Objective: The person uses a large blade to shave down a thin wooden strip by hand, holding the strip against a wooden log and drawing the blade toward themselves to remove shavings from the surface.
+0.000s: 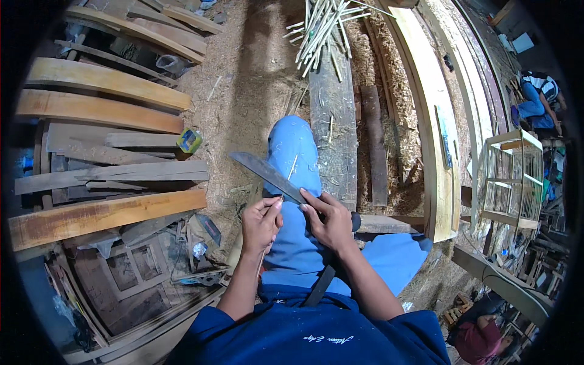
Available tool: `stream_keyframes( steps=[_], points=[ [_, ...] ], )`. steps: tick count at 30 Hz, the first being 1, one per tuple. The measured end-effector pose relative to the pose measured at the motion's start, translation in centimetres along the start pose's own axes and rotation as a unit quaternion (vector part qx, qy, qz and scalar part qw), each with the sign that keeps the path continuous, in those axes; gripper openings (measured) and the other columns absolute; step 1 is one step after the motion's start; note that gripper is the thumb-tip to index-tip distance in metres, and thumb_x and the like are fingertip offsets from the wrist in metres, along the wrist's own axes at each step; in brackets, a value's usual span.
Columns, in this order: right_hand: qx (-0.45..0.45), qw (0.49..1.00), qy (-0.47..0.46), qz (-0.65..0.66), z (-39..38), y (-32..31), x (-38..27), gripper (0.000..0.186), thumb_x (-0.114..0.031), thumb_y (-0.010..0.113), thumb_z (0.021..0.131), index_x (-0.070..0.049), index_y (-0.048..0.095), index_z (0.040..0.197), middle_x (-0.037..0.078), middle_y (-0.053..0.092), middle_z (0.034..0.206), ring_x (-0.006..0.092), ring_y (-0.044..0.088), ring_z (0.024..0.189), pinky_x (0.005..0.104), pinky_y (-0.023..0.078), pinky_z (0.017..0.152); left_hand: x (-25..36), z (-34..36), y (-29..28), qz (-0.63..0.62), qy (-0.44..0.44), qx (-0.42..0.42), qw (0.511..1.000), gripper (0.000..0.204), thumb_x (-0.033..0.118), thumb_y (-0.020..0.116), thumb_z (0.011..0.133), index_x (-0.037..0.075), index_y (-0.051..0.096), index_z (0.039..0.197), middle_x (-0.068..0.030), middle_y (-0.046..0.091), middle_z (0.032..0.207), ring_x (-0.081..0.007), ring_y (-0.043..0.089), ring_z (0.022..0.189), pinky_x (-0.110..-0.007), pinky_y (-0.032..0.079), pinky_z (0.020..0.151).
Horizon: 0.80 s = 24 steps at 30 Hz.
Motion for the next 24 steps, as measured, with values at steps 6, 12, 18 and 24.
stream_keyframes(
  steps=[6,12,18,24],
  points=[
    [0.003,1.000,-0.008,-0.025,0.0,0.1,-0.6,0.038,-0.037,0.072,0.099,-0.027,0.075,0.135,0.009,0.060,0.082,0.0306,0.066,0.071,0.0457,0.052,0.063,-0.3,-2.2,-0.9,0.016,0.019,0.017,1.000,0.022,0.012,0.069,0.104,-0.004,0.070,0.119,-0.0068,0.062,0.065,-0.0065,0.041,0.037,-0.023,0.027,0.035],
    [0.016,0.997,0.069,-0.018,1.2,-0.1,0.9,0.038,-0.037,0.072,0.099,-0.026,0.075,0.135,0.011,0.062,0.081,0.0324,0.067,0.074,0.0471,0.052,0.066,-0.7,-5.8,-2.3,0.043,-0.036,0.017,0.998,0.021,0.011,0.068,0.105,-0.005,0.070,0.119,-0.0076,0.062,0.064,-0.0065,0.041,0.037,-0.022,0.029,0.035],
    [0.013,0.993,0.077,0.093,1.7,-0.2,2.0,0.038,-0.029,0.072,0.101,-0.016,0.073,0.137,0.007,0.060,0.074,0.0204,0.059,0.064,0.0371,0.046,0.061,0.6,-5.9,-1.4,0.067,0.012,0.004,0.998,0.024,0.009,0.067,0.105,-0.006,0.070,0.123,-0.0095,0.065,0.066,-0.0057,0.044,0.038,-0.022,0.031,0.036],
    [-0.019,0.916,0.208,0.342,2.2,-3.6,1.4,0.031,-0.032,0.077,0.101,-0.002,0.073,0.093,-0.005,0.056,0.067,0.0039,0.050,0.059,0.0263,0.039,0.051,2.7,-4.8,2.1,0.111,0.052,-0.071,0.990,0.021,0.009,0.072,0.102,-0.002,0.075,0.120,-0.0067,0.069,0.066,-0.0029,0.048,0.043,-0.022,0.033,0.039]
  ],
)
Point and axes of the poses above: each hand's wrist, its own z-axis towards the middle knuckle, its own y-axis out of the palm, x = y × z, the point moved 4 cm from there along z, towards the middle knuckle
